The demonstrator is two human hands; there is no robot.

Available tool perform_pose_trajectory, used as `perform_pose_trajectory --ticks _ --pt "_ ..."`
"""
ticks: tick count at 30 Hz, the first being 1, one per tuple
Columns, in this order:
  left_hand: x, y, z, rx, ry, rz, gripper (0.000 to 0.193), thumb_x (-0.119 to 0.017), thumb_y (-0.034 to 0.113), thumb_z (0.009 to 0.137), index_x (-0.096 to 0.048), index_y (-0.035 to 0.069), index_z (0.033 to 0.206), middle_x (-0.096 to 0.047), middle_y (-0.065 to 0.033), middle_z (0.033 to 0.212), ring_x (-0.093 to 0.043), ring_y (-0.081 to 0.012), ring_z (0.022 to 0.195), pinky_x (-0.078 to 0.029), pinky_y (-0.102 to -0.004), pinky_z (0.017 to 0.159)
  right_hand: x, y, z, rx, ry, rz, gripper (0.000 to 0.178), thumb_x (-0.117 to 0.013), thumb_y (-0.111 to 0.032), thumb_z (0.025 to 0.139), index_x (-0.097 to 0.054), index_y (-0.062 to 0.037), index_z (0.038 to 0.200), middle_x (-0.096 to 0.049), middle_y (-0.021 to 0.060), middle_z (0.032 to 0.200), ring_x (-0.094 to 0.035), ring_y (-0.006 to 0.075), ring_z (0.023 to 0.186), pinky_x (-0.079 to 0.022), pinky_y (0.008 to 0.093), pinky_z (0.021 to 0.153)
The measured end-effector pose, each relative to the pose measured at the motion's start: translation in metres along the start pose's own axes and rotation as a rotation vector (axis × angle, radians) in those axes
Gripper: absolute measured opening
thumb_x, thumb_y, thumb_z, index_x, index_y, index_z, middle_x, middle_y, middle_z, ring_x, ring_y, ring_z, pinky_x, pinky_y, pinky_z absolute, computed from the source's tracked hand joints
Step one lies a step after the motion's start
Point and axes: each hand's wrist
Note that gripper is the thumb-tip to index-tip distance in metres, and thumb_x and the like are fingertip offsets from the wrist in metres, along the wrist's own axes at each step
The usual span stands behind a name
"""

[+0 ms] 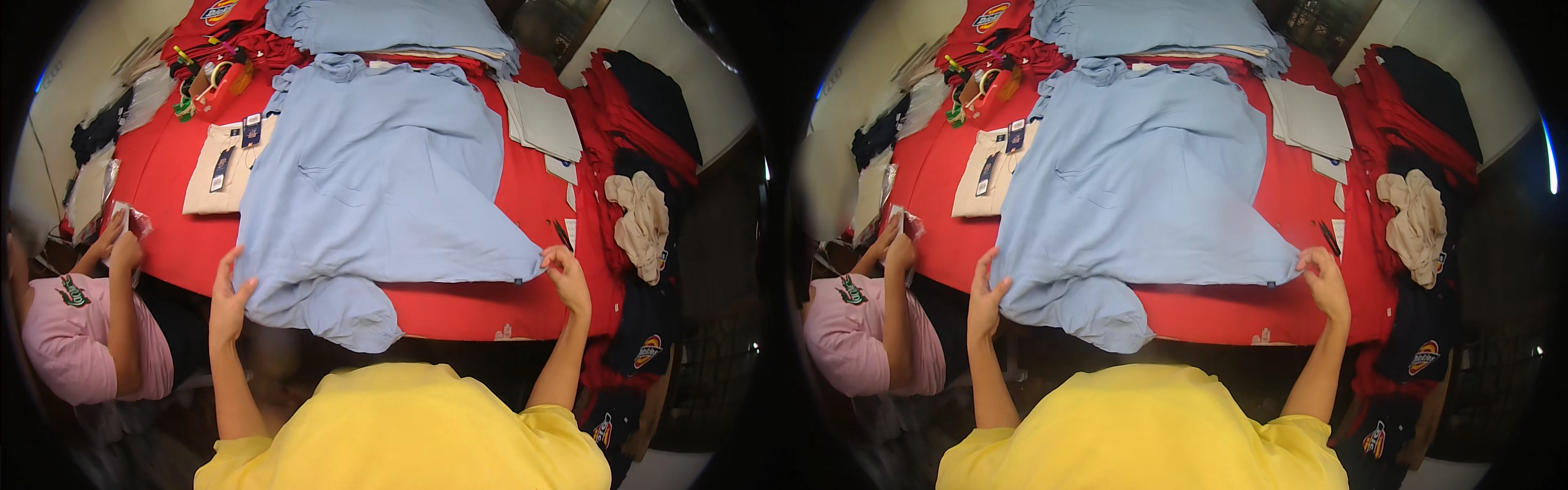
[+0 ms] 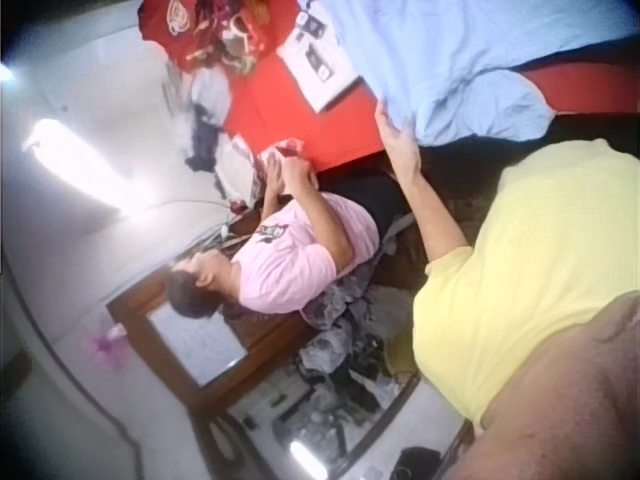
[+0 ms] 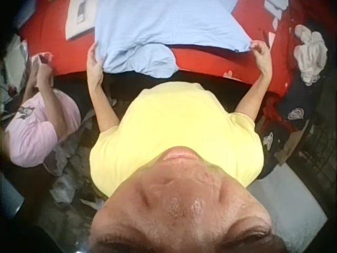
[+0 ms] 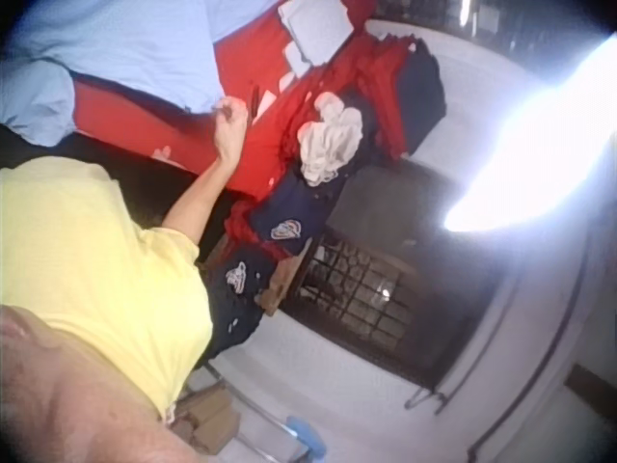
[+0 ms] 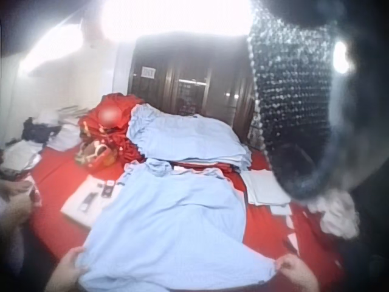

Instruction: The person folds shirts by placing them face down on a cardboard template, folding the sides and bottom inward, and then stacking the folded shirts.

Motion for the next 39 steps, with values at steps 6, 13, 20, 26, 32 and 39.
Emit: perform_pose_trajectory --ticks 6,13,20,26,32,39 --pt "0.004 -0.059 -0.007 0.165 -0.084 0.189 0.032 -0.063 0.005 0.083 -0.062 -0.003 0.114 -0.06 -0.0134 0.118 -0.055 -0.0214 0.11 -0.039 -0.0309 0.099 -0.061 0.036 -0.027 -0.404 0.303 -0.283 0.025 -0.062 -0.024 0.089 -0.059 -0.0009 0.098 -0.062 0.0167 0.095 -0.06 0.032 0.093 -0.046 0.0396 0.083" --pt "-0.001 -0.049 -0.007 0.054 -0.107 0.142 0.076 -0.072 0.003 0.073 -0.039 0.0 0.141 -0.045 -0.0183 0.137 -0.043 -0.0252 0.127 -0.033 -0.034 0.107 -0.094 0.062 -0.035 -0.328 0.392 0.127 0.017 -0.064 0.003 0.079 -0.052 -0.0059 0.086 -0.046 -0.0022 0.07 -0.048 0.0093 0.064 -0.042 0.0249 0.058" --pt "0.032 -0.003 -0.034 0.223 -0.484 0.302 0.074 -0.079 0.014 0.07 -0.048 0.003 0.136 -0.053 -0.0165 0.129 -0.05 -0.0256 0.12 -0.038 -0.0333 0.102 -0.014 0.048 -0.086 -0.411 0.08 -0.123 0.018 -0.065 0.0 0.078 -0.056 -0.0021 0.093 -0.057 0.0059 0.081 -0.057 0.0164 0.074 -0.046 0.0293 0.066" --pt "-0.004 -0.033 0.015 -0.138 0.023 0.882 0.04 -0.067 0.015 0.082 -0.06 0.005 0.12 -0.055 -0.0153 0.117 -0.053 -0.0349 0.108 -0.044 -0.0392 0.094 -0.071 0.023 -0.042 -0.152 0.369 -0.511 0.031 -0.06 -0.011 0.087 -0.056 0.0012 0.116 -0.051 0.02 0.128 -0.046 0.0374 0.119 -0.037 0.0443 0.101" --pt "-0.059 -0.1 0.089 -0.453 0.191 1.047 0.035 -0.062 0.015 0.086 -0.06 0.005 0.12 -0.053 -0.0134 0.13 -0.047 -0.0343 0.12 -0.038 -0.0455 0.101 -0.13 0.056 -0.002 0.012 0.381 -0.656 0.042 -0.055 -0.014 0.091 -0.048 0.0004 0.13 -0.044 0.0217 0.138 -0.04 0.038 0.128 -0.03 0.0462 0.108" --pt "-0.075 -0.085 0.091 -0.304 0.221 0.999 0.037 -0.06 0.009 0.084 -0.058 0.003 0.12 -0.053 -0.0148 0.128 -0.046 -0.0341 0.121 -0.037 -0.0462 0.101 -0.093 0.056 0.022 -0.454 0.365 -0.462 0.04 -0.057 -0.025 0.092 -0.053 -0.0023 0.125 -0.056 0.0172 0.116 -0.049 0.0359 0.112 -0.039 0.0464 0.096"
Point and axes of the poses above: each hand's wrist, its own z-axis towards the middle knuckle, its own x-axis out of the back of the hand, y = z × x
